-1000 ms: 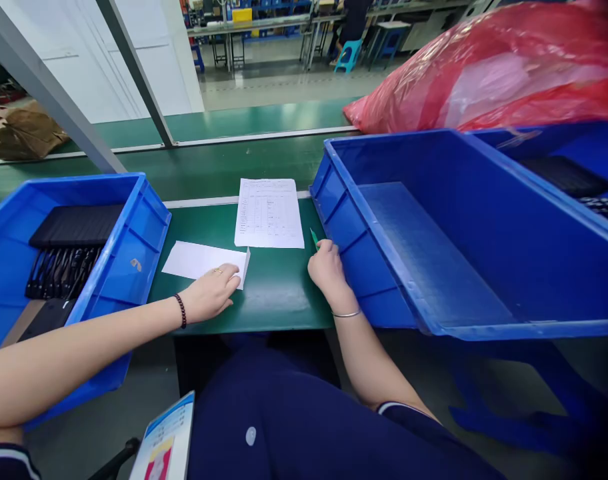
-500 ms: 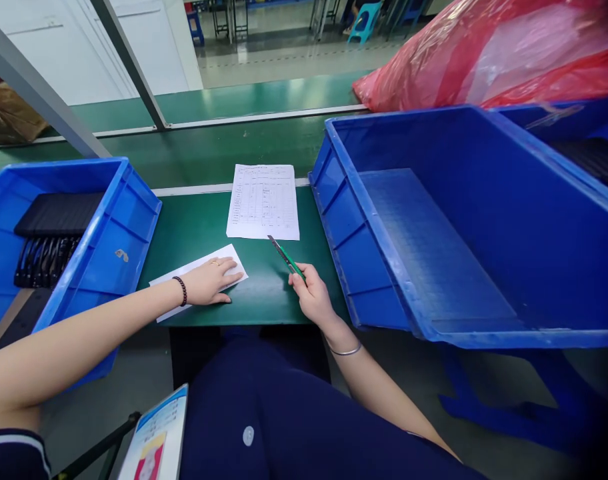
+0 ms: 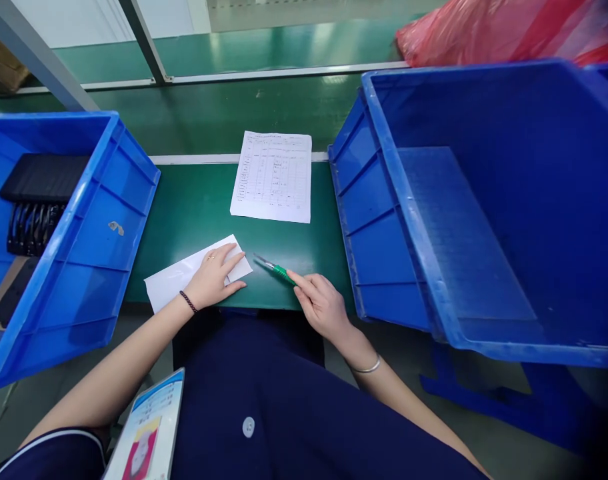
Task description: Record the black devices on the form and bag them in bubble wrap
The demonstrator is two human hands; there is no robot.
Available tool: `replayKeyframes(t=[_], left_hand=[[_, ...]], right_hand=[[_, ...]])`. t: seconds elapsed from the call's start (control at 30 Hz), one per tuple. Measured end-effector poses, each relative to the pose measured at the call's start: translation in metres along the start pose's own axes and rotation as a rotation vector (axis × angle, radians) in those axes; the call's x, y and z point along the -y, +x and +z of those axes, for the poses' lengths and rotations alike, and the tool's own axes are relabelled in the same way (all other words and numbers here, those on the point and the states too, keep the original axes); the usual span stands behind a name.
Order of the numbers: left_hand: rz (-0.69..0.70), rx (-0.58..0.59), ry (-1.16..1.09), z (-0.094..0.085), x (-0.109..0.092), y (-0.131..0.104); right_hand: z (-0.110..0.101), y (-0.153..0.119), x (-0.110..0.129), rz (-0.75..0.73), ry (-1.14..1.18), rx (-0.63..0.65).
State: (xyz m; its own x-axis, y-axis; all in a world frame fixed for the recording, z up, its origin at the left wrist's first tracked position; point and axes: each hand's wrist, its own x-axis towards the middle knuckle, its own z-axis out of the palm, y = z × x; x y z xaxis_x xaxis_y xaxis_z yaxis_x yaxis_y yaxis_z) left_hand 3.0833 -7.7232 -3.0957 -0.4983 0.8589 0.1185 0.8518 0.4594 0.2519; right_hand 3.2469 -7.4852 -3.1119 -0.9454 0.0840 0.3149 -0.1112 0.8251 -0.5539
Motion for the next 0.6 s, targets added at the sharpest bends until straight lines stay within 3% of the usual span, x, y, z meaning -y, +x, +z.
replayKeyframes(t=[0.23, 0.6], left_hand=[[-0.029, -0.007, -0.06, 0.001, 0.005, 0.004], [-0.033, -0.081, -0.066, 0.009, 0.004, 0.001]], right_hand=[[-0.001, -0.018, -0.001, -0.142, -0.135, 0.051], [0.011, -0.013, 0.006, -0.11, -0.27, 0.003]])
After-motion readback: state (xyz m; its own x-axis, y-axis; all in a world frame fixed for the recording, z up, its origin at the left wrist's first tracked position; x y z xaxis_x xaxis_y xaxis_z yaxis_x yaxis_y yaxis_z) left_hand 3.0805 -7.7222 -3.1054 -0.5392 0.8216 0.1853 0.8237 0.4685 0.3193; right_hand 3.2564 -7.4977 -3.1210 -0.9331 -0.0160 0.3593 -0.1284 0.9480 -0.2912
